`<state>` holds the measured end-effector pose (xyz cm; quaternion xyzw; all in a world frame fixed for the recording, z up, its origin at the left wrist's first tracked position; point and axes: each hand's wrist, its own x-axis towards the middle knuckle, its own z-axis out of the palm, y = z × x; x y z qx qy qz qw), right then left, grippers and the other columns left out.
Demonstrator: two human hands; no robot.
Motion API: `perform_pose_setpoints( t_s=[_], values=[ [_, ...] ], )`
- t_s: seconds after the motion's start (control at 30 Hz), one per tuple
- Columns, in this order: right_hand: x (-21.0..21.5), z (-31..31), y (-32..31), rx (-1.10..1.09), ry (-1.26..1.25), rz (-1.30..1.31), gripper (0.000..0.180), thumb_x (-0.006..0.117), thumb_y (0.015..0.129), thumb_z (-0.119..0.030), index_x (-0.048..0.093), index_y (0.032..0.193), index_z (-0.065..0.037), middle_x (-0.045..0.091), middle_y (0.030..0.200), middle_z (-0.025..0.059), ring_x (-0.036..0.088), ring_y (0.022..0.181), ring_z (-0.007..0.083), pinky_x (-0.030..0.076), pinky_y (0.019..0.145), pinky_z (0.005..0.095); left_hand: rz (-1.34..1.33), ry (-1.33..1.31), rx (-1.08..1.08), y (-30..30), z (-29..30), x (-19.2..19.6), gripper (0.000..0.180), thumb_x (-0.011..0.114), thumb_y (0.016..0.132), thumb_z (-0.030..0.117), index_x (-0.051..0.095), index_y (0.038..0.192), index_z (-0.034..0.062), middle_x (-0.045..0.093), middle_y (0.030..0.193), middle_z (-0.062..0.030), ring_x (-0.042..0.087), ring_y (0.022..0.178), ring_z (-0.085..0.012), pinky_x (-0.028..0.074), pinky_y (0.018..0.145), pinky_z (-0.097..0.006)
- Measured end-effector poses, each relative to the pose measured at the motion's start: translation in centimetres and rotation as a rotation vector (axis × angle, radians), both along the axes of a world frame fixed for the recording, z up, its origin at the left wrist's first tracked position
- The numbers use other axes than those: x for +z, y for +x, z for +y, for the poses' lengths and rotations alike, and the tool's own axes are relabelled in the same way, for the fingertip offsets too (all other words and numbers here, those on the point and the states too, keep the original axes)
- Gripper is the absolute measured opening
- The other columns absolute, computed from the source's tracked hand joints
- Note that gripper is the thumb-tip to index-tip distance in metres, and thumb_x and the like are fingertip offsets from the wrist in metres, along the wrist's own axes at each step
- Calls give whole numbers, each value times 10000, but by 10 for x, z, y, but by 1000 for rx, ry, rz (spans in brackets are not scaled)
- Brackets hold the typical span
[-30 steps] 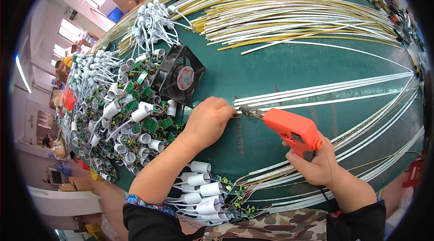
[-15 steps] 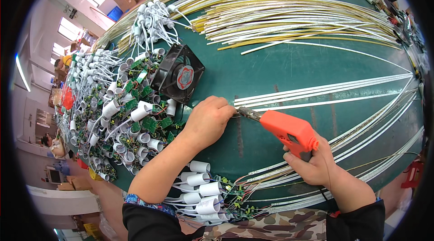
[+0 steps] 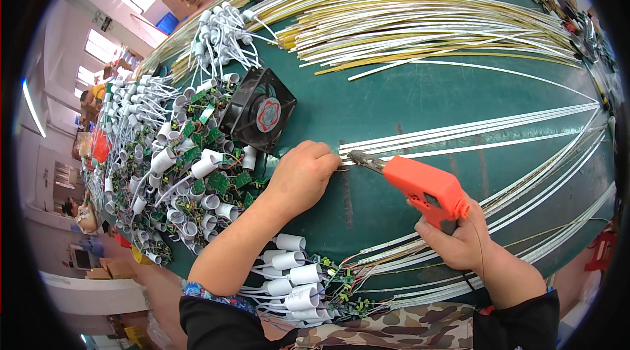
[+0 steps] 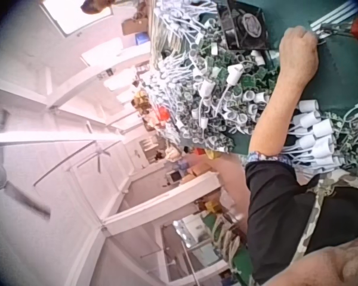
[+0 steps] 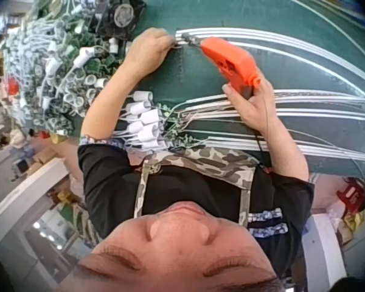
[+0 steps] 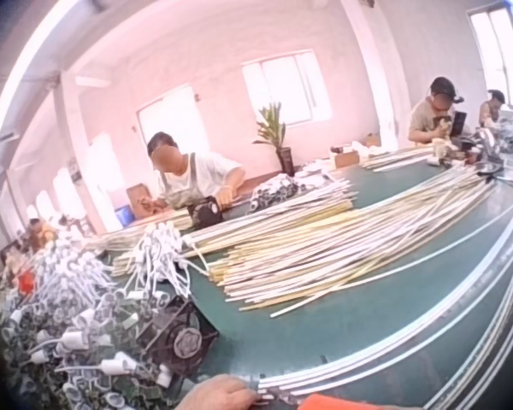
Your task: The person solders wires from circuit boards onto LED light strips using a soldering gun, then sorts, aligns, and arranges additional LED strips on the table by hand.
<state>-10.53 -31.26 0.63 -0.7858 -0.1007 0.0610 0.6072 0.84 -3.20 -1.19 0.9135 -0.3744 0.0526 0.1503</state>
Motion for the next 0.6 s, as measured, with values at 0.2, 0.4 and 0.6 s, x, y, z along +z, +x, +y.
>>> perform_pose_setpoints(
  t_s=[0.2, 0.4, 0.6],
  values=[
    [0, -4, -1, 9, 1, -20, 509, 704, 805, -94, 526, 1265, 30, 644, 854, 99, 634, 758, 220, 508, 739, 333, 19, -23, 12, -6, -3, 7, 107, 665, 788, 18, 680, 892, 39, 644, 858, -103, 625, 850, -307, 517, 731, -411],
    [-3, -5, -2, -37, 42, -60, 512, 700, 807, -87, 524, 1275, 21, 649, 864, 93, 628, 759, 200, 507, 739, 329, -116, 39, -97, -10, 0, 11, 178, 654, 751, 11, 669, 926, 39, 627, 898, -90, 628, 902, -301, 507, 799, -413],
    [1, -5, -1, -47, 33, -66, 502, 698, 810, -86, 527, 1270, 19, 645, 850, 86, 615, 750, 194, 499, 743, 324, -194, 234, -123, -12, -7, 14, 185, 649, 729, 48, 656, 914, 48, 604, 854, -76, 623, 930, -274, 478, 859, -404]
  ],
)
